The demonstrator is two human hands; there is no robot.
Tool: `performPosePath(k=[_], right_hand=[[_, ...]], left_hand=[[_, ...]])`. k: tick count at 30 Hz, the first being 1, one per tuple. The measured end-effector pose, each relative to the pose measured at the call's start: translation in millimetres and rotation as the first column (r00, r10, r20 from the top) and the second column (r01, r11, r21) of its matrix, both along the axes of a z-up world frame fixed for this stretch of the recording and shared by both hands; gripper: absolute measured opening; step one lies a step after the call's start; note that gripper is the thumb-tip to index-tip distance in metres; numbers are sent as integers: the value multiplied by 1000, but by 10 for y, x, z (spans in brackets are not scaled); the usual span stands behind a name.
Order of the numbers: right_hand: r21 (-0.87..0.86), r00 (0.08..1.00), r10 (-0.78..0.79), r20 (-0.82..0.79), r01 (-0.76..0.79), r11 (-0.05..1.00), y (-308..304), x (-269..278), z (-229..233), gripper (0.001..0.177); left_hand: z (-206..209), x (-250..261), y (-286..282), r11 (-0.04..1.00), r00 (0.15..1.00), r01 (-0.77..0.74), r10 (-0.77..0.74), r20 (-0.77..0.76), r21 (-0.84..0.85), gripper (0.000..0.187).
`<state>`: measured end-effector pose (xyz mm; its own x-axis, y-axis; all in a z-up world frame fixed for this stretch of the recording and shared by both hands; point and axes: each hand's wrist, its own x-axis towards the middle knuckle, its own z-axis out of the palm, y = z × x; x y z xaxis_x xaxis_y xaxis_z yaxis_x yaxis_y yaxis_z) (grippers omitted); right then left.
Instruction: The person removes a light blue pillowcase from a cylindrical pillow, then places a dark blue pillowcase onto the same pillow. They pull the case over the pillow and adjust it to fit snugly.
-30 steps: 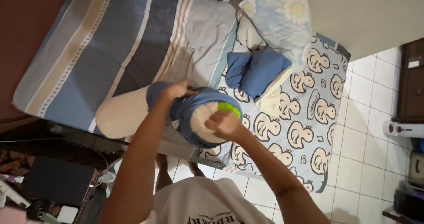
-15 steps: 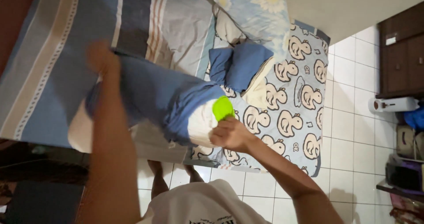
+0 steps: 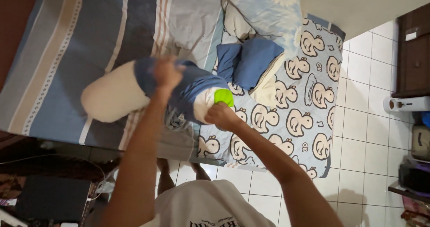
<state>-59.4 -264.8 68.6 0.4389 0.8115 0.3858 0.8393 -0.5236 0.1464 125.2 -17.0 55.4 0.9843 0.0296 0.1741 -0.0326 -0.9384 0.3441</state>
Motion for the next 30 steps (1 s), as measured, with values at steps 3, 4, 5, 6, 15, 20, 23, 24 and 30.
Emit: performPosePath(k=[3, 4, 5, 6, 15, 20, 23, 24, 30], right_hand=[[79, 990, -82, -111, 92, 993, -168, -53, -340, 8], [215, 952, -136, -274, 198, 956, -257, -120, -446, 17], [321, 887, -160, -433, 317, 893, -374, -178, -537, 34], [318, 884, -165, -438, 324, 891, -425, -198, -359, 34], [129, 135, -22, -991, 869, -478, -208, -152, 549, 39], [-194, 307, 513, -802, 677, -710, -379, -381, -164, 37], [-201, 287, 512, -810, 684, -701, 7, -327, 366, 42], [-203, 283, 511, -812, 684, -701, 35, -322, 431, 42], [-202, 260, 532, -806, 724, -660, 115, -225, 692, 52]], left_hand=[[-137, -66, -574, 915, 900, 276, -353, -255, -294, 51], [-578, 12, -683, 880, 886, 224, -362, -289, -418, 39], [-1013, 92, -819, 829, 871, 160, -374, -319, -536, 29], [-875, 18, -692, 828, 867, 161, -379, -324, -537, 29], [-784, -1472, -161, 753, 963, -12, 185, 194, -658, 19], [-1176, -2162, -526, 685, 984, -177, 136, -114, -706, 54], [-1886, -1958, -514, 587, 945, -315, 264, -192, -746, 52], [-1805, -1910, -480, 586, 944, -319, 265, -196, -745, 52], [-1655, -1345, 26, 824, 949, -313, 290, -123, -472, 24]])
